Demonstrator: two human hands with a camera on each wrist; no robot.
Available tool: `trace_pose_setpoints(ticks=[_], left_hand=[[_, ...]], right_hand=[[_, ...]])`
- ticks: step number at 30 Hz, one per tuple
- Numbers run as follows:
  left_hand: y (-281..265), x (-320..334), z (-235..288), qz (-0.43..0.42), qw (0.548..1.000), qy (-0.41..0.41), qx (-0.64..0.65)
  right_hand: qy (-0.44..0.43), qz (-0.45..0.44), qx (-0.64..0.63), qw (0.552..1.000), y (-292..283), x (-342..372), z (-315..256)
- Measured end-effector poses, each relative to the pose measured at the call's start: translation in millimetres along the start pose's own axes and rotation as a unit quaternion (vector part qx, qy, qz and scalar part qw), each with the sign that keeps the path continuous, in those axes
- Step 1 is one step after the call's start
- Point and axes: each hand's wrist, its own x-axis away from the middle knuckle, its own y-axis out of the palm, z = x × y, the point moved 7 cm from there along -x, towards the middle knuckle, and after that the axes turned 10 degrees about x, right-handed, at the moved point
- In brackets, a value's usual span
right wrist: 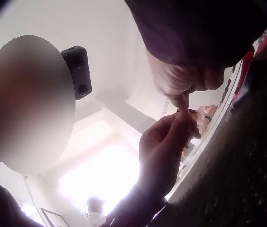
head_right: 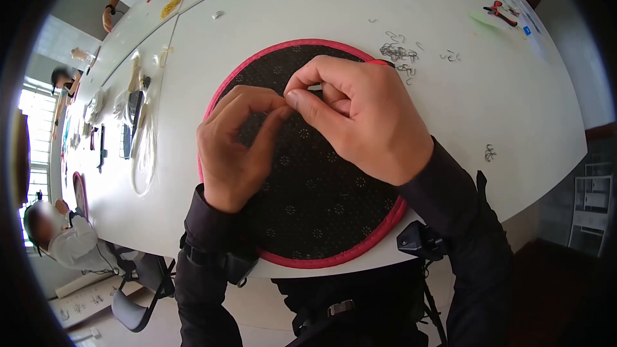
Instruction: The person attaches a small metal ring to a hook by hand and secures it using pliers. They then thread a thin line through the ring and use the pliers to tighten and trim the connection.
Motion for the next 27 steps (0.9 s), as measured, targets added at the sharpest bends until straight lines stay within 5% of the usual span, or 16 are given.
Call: trace_pose_setpoints(ticks=[13,27], left_hand=[[0.0,0.2,2.9,-0.018,0.998,-0.019,0.052],[-10.9,3.8,-14.5,0.077,0.986,-0.099,0.113]], right_hand=[[0.124,-0.115,-0.148,0.974,1.7,-5.4,14.5],[0.086,-0.042,-0.099,0.991,-1.0,-3.0,19.4]])
